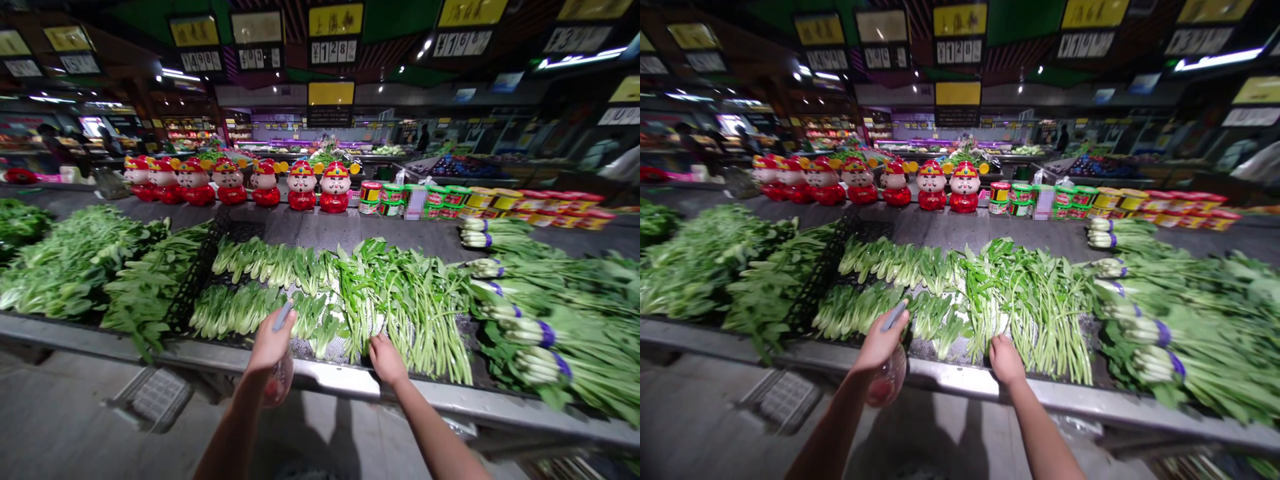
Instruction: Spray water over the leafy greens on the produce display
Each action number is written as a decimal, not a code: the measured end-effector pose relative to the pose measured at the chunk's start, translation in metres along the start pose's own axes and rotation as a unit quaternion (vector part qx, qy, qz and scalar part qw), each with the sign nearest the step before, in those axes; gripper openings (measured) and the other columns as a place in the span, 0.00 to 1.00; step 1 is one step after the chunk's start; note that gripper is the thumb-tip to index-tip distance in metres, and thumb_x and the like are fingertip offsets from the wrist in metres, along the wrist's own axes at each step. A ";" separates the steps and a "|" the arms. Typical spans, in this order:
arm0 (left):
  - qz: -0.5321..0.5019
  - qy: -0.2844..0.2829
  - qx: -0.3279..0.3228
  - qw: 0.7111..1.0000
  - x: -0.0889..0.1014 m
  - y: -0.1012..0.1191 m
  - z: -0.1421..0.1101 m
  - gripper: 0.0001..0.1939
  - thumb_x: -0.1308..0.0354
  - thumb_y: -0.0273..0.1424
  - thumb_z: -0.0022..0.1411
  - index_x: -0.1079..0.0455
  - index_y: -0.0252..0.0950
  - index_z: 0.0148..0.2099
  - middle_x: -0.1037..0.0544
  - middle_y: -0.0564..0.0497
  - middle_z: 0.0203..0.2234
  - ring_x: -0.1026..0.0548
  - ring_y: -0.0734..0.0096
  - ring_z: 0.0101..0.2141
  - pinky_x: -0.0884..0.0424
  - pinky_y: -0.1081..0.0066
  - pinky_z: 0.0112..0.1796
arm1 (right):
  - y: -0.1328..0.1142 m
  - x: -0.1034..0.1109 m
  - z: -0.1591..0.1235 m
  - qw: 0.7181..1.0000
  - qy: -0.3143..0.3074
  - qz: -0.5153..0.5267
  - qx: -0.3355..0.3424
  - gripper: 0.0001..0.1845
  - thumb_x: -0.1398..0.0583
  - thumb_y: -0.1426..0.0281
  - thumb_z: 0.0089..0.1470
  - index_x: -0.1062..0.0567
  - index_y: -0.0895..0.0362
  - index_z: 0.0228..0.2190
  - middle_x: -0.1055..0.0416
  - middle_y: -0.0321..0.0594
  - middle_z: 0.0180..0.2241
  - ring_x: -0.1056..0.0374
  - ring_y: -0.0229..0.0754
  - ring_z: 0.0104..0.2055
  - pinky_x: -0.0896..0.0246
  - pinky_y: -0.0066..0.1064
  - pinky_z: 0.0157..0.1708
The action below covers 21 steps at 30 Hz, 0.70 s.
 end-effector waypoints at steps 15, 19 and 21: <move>-0.022 0.013 0.057 0.998 -0.006 -0.037 -0.011 0.24 0.47 0.47 0.55 0.25 0.32 0.39 0.28 0.52 0.21 0.35 0.75 0.19 0.39 0.73 0.23 | 0.002 -0.005 0.002 1.000 -0.013 -0.024 0.016 0.16 0.54 0.69 0.60 0.28 0.58 0.34 0.32 0.45 0.36 0.37 0.41 0.40 0.49 0.29 0.42; -0.075 0.002 0.098 0.992 -0.024 -0.033 -0.019 0.27 0.45 0.49 0.52 0.25 0.31 0.44 0.28 0.52 0.20 0.36 0.76 0.17 0.41 0.74 0.21 | 0.002 -0.005 0.003 0.999 -0.008 -0.025 0.021 0.15 0.54 0.68 0.60 0.29 0.58 0.33 0.32 0.44 0.36 0.37 0.40 0.38 0.49 0.28 0.40; -0.091 0.008 0.105 0.990 -0.031 -0.028 -0.022 0.27 0.44 0.47 0.52 0.25 0.30 0.45 0.27 0.52 0.21 0.36 0.76 0.18 0.41 0.73 0.21 | 0.002 -0.006 0.002 1.000 -0.008 -0.019 0.019 0.15 0.54 0.69 0.60 0.29 0.58 0.33 0.33 0.44 0.36 0.37 0.40 0.39 0.50 0.28 0.40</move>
Point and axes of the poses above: each hand's wrist, its own z-axis towards the middle knuckle, its own x-axis out of the back of the hand, y = z × x, the point moved 4 cm from there along z, towards the middle knuckle
